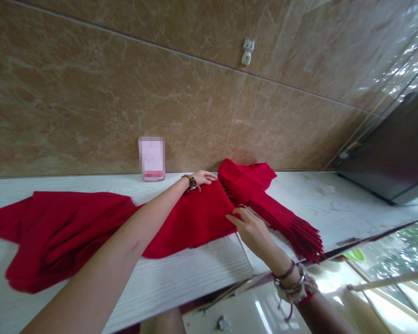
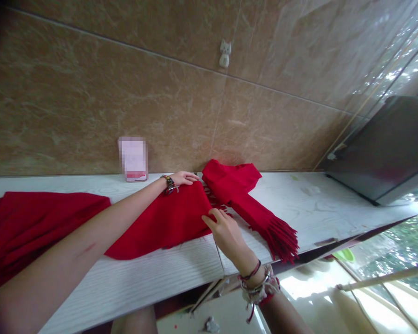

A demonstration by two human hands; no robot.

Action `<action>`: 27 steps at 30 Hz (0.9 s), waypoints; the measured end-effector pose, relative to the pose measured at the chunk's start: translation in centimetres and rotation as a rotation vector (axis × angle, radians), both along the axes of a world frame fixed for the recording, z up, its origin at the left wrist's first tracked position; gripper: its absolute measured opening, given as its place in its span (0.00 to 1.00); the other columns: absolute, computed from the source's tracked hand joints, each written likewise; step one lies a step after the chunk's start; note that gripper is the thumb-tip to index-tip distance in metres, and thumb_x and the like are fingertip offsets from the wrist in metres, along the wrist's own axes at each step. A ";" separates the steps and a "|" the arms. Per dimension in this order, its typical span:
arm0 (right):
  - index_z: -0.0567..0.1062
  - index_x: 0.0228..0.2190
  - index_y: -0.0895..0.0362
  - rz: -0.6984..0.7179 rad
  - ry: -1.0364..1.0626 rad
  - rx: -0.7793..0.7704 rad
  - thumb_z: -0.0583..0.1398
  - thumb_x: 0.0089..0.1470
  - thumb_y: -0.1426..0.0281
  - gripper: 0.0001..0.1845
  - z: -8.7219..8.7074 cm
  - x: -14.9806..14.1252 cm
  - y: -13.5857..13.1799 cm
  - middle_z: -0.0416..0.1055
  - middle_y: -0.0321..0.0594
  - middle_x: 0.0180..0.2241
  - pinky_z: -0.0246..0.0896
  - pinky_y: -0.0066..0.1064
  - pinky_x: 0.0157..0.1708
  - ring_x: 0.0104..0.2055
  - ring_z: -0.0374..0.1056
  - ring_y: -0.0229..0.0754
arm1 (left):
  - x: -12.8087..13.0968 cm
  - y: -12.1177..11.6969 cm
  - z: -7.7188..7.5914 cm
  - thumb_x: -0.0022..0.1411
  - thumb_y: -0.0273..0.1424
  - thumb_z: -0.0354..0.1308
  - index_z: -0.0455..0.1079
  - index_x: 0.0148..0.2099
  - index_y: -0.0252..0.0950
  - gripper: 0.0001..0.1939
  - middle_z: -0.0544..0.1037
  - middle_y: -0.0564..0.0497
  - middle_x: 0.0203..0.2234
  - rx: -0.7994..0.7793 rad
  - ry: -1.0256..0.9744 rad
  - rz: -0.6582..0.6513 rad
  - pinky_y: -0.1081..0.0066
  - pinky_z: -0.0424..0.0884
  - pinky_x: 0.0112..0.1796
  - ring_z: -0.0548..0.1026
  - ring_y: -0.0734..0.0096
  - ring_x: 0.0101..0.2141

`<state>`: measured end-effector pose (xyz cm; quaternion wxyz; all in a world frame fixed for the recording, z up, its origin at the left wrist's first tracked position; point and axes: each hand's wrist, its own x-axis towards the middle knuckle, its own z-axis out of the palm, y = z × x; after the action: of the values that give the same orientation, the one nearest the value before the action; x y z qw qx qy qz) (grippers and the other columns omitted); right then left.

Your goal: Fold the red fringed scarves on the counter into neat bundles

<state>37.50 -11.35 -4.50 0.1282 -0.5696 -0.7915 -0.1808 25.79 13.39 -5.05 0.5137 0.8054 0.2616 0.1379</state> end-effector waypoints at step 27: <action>0.61 0.52 0.61 -0.049 0.105 -0.201 0.48 0.57 0.64 0.23 -1.1 -4.9 9.8 0.60 0.54 0.52 0.49 0.44 0.51 0.55 0.52 0.47 | -10.9 -11.2 -1.6 0.58 0.48 0.40 0.42 0.62 0.46 0.31 0.36 0.49 0.61 0.653 0.692 0.268 0.48 0.42 0.52 0.37 0.51 0.59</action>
<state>32.55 -1.51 -5.57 0.1074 -0.6073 -0.7838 -0.0733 14.87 2.24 -6.60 0.0951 0.8822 0.4612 0.0021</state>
